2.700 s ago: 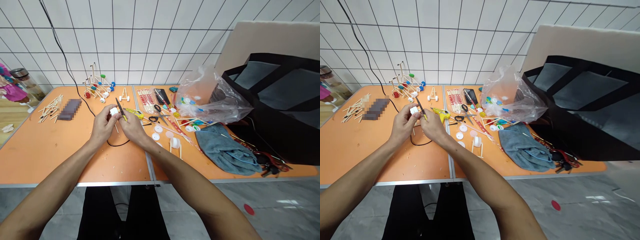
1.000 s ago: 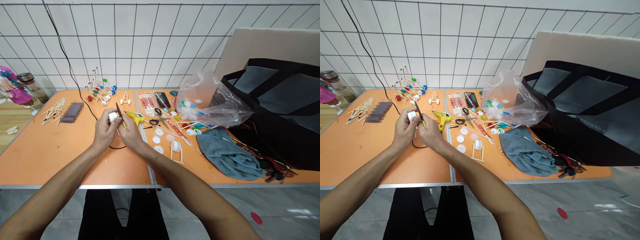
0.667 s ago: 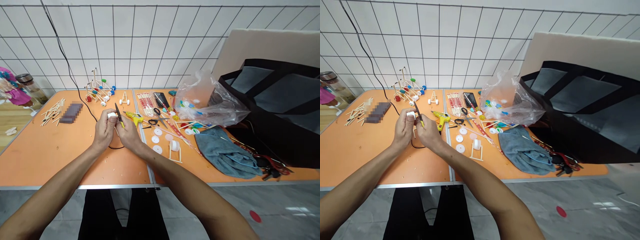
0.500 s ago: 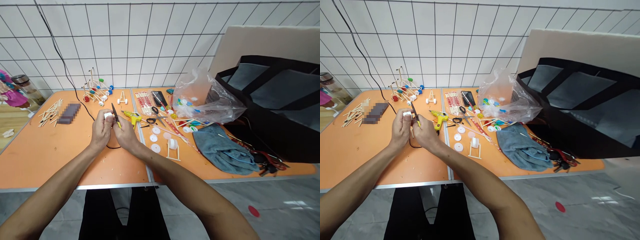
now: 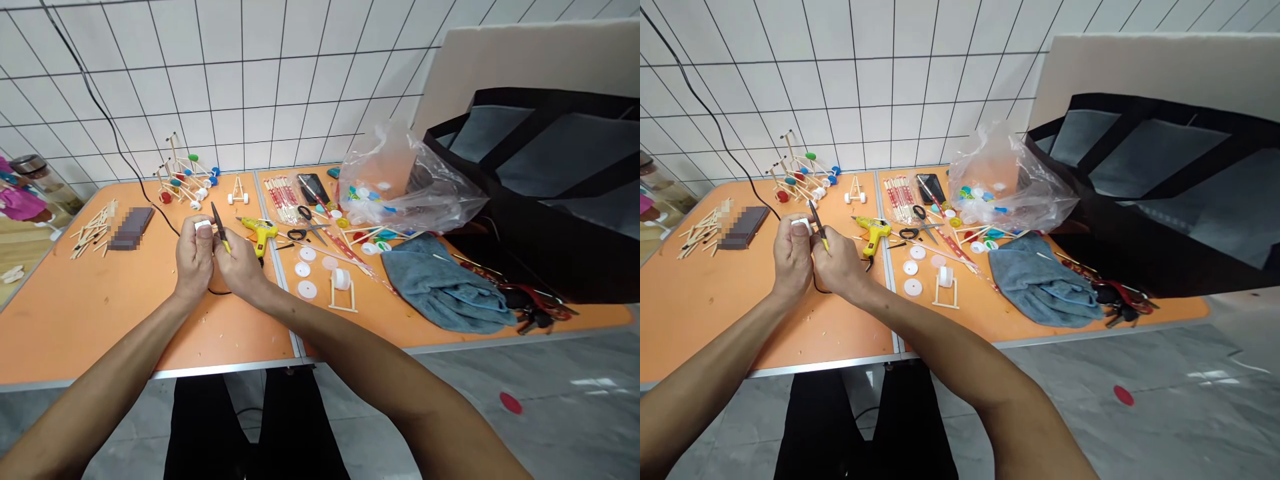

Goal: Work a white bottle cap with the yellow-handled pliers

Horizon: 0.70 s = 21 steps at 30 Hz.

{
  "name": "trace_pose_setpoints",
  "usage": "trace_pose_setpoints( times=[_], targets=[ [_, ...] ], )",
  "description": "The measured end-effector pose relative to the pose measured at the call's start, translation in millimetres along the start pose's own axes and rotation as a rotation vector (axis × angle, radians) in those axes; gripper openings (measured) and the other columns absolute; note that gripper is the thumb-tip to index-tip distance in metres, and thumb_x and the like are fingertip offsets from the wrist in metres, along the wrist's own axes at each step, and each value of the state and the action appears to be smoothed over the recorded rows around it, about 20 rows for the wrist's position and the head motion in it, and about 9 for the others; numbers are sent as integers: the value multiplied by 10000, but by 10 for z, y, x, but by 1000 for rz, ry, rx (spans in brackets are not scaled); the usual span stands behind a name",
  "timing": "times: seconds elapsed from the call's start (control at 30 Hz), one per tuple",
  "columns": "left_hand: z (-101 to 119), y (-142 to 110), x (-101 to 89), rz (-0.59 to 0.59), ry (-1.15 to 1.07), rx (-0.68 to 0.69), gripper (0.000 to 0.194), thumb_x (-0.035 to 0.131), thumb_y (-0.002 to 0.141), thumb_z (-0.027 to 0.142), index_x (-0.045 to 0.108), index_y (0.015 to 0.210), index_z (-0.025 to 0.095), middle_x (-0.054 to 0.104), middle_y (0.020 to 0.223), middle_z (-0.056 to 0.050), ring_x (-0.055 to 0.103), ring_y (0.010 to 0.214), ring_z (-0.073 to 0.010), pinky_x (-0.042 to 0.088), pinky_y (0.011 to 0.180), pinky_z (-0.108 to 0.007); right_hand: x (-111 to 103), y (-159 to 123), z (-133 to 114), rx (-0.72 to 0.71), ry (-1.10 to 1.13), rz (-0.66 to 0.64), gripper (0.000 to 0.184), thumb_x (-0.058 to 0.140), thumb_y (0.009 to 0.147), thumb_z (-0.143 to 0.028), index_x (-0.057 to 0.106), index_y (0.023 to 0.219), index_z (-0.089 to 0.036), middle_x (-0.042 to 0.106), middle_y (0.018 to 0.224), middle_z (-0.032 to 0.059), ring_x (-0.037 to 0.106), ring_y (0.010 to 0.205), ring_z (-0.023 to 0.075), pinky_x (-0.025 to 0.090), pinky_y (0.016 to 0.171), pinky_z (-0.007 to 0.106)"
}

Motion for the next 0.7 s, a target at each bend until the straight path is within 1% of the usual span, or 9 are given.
trace_pose_setpoints(
  times=[0.13,0.27,0.4,0.53,0.7],
  targets=[
    [-2,7,3,12,-16,-11,725,543,978,945,696,1003,236,604,798,12,564,676,-155,472,626,-291,-6,6,14,-1,-13,-9,245,556,1127,-279,634,898,-238,729,865,21,675,855,211,447,754,300],
    [-24,8,9,-5,-24,-26,713,533,993,932,690,1009,237,583,780,22,525,633,-145,442,587,-287,-14,8,12,16,-21,-13,259,552,1129,-278,600,877,-242,701,854,17,652,836,203,424,748,303],
    [-37,10,9,-17,-12,-21,695,513,1016,913,685,1009,240,591,785,16,538,653,-155,462,608,-294,-20,8,5,23,-10,-16,241,552,1121,-256,583,883,-244,696,859,15,642,830,199,421,762,307],
    [-39,11,7,-11,-7,-16,692,515,1018,909,688,1004,239,593,789,12,572,694,-169,498,660,-306,-22,7,13,14,-19,-11,238,559,1117,-278,588,882,-250,688,836,9,640,817,203,415,737,304],
    [-38,15,2,-10,-6,-36,696,520,1008,919,685,989,243,596,792,9,589,720,-176,513,687,-311,-15,8,16,15,4,-17,237,549,1114,-284,591,884,-248,704,855,12,652,836,208,435,758,309]
  ],
)
Point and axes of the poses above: each hand's wrist, its own y-axis towards the middle knuckle, its own x-axis out of the palm, z = x × y, the point moved 2 cm from there along y, towards the middle knuckle
